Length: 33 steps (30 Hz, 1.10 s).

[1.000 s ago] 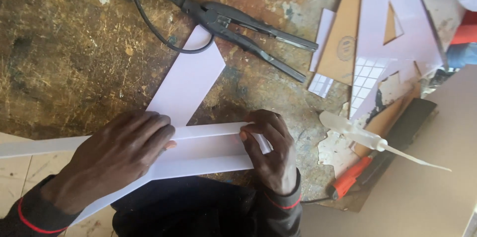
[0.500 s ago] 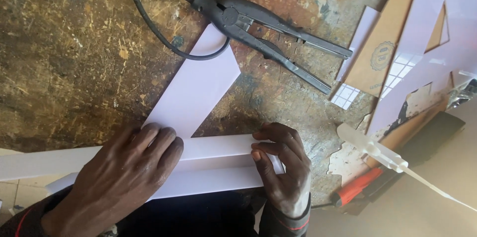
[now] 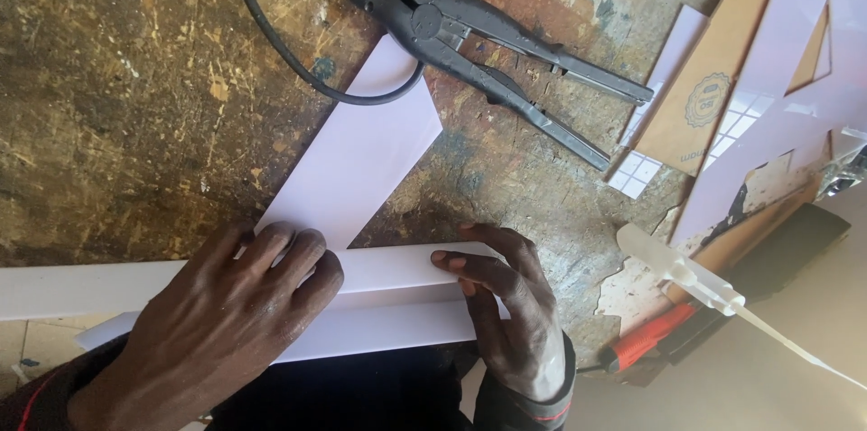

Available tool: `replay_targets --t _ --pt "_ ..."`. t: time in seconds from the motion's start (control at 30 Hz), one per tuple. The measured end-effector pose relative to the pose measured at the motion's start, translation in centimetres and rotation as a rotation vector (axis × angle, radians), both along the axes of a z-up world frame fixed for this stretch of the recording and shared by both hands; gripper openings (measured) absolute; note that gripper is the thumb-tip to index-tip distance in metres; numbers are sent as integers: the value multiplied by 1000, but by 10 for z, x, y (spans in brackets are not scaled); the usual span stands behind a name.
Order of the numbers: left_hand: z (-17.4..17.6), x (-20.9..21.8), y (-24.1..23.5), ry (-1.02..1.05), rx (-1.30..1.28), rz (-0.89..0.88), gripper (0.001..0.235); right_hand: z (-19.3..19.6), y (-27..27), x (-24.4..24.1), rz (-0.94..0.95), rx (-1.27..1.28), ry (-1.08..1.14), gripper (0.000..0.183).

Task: Shaping and gluing plastic strips to the edges of a cutout letter to create a 3D sign component.

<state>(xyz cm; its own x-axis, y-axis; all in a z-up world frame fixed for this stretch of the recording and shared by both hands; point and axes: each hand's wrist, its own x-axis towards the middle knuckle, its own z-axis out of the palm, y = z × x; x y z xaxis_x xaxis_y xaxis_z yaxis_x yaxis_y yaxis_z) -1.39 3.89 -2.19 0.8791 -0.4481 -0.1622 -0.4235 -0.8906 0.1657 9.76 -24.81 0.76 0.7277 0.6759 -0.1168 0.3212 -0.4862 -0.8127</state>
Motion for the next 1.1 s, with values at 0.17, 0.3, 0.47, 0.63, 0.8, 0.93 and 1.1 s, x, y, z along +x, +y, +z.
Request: replay_targets --t 0.17,0.3,0.47,0.63,0.8,0.93,1.1 --pt "0 1 -1 -19 -2 20 10 3 4 0 -34 -18 14 22" --pt "1 2 -1 -30 1 29 11 1 6 -3 -94 17 14 11" --pt "-1 0 0 -15 -7 20 5 1 4 -3 -95 -2 27 9" --pt "-1 2 0 -32 -9 19 2 1 6 -2 -90 20 27 10" --pt "0 4 2 -35 -42 14 5 1 5 -2 -91 11 37 11" --pt "1 5 3 -27 -37 -2 5 1 5 -2 -111 -3 59 6" --pt "0 5 3 -30 -43 3 7 3 6 -1 -112 -5 77 4"
